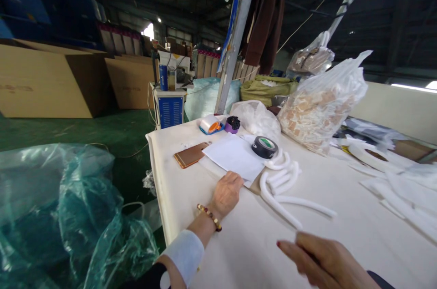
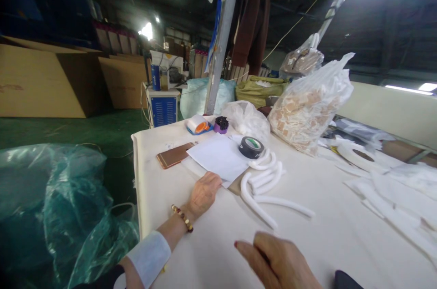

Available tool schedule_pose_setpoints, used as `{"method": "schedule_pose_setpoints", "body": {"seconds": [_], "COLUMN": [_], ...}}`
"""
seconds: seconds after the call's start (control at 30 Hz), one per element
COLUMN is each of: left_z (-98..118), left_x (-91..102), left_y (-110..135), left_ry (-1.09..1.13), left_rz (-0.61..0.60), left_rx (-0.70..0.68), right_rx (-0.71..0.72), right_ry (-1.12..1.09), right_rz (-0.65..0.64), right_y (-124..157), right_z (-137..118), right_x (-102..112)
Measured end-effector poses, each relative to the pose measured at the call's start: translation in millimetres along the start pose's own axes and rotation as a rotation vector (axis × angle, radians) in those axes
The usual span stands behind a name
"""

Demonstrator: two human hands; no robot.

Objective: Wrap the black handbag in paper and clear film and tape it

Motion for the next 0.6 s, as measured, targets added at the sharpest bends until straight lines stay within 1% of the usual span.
{"method": "schedule_pose_setpoints", "body": {"seconds": [0.03,0.1,0.17,0.23,0.3,0.37,0.47,0.6], "left_z": [2.3,6.7,10.2,12.4,13.5,13.5,12.3,7.5], "left_x": [0.3,0.8,0.8,0.5,0.2,1.0,4.3,6.7], "left_y": [0.3,0.9,1.3,1.5,1.3,0.7,-0.6,-1.6], "left_ry": [-0.01,-0.033,-0.055,-0.074,-0.089,-0.099,-0.092,-0.067], "left_rz": [0.0,0.0,-0.005,-0.013,-0.023,-0.031,-0.029,-0.02], "left_rx": [-0.024,-0.067,-0.102,-0.126,-0.136,-0.131,-0.102,-0.039], "right_rx": [0.039,0.212,0.35,0.45,0.523,0.56,0.561,0.534], "right_ry": [0.077,0.371,0.603,0.722,0.761,0.758,0.742,0.722], "right_rz": [0.062,0.264,0.406,0.491,0.553,0.592,0.624,0.684], "right_y": [-13.2,-39.1,-62.3,-79.7,-89.7,-95.1,-99.8,-102.5], "right_z": [-8.9,-30.5,-43.2,-47.6,-48.6,-48.3,-47.4,-46.0], "right_x": [1.2,0.3,-10.6,-23.2,-31.8,-35.3,-34.0,-26.6]}}
Point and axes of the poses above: each hand's wrist, its own y-axis away from the middle knuckle, its own x-axis out of the back of the hand, z = x × y, the point moved 7 cm from there along -y, towards the middle knuckle, and after that the axes turned 8 degrees about -x, right-handed, at the moved point
